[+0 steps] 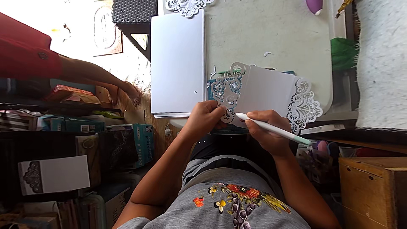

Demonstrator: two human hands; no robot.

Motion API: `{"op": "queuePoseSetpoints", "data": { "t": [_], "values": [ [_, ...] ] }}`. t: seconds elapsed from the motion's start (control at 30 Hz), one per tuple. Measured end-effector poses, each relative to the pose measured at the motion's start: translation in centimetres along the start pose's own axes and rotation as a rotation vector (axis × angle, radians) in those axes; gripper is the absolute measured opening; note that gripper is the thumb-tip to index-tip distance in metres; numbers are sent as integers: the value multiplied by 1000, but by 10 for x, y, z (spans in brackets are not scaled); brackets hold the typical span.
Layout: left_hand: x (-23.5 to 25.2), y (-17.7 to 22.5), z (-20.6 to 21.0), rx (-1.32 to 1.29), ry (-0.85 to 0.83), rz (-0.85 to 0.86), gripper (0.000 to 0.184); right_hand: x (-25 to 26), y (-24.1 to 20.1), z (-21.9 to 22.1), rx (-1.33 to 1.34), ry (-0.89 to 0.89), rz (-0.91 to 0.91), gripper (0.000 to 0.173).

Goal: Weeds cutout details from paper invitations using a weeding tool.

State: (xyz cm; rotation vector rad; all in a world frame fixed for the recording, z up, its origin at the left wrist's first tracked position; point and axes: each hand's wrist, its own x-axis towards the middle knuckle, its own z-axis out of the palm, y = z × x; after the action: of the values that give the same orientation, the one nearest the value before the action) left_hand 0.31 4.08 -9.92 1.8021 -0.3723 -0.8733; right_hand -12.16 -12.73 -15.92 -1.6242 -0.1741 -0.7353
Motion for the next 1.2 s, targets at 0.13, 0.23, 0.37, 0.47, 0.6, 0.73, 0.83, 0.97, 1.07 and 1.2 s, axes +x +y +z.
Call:
{"op": "queuePoseSetpoints", "data": {
  "t": [0.13,0.23,0.37,0.47,0.6,0.73,0.83,0.97,1.07,1.2],
  "values": [
    [-1,-1,0,-8,3,-7,24,-1,-1,-1,48,26,57,12],
    [-1,0,0,-39,-8,-11,21,-1,-2,-2,93,66,94,12],
    [-3,0,-3,-122,-67,-10,11,2,-5,-2,145,130,155,13],
    [-6,-1,-5,-130,-67,-14,17,7,-9,2,39,111,124,11],
    [-9,-4,-4,-70,-39,23,16,13,-9,10,64,33,85,11],
    [-11,-2,-6,-47,-22,3,17,12,-2,12,45,-13,99,10],
    [-11,-2,-7,-48,-24,-10,17,11,-2,13,16,-33,89,10],
    [-15,-4,-9,-78,-48,-19,24,11,-3,11,77,-5,114,11],
    [-16,-5,-12,-145,-120,-37,21,11,-2,8,139,32,143,12],
    [-17,-6,-11,-161,-163,-23,9,11,-2,9,156,31,141,12]
  ]
}}
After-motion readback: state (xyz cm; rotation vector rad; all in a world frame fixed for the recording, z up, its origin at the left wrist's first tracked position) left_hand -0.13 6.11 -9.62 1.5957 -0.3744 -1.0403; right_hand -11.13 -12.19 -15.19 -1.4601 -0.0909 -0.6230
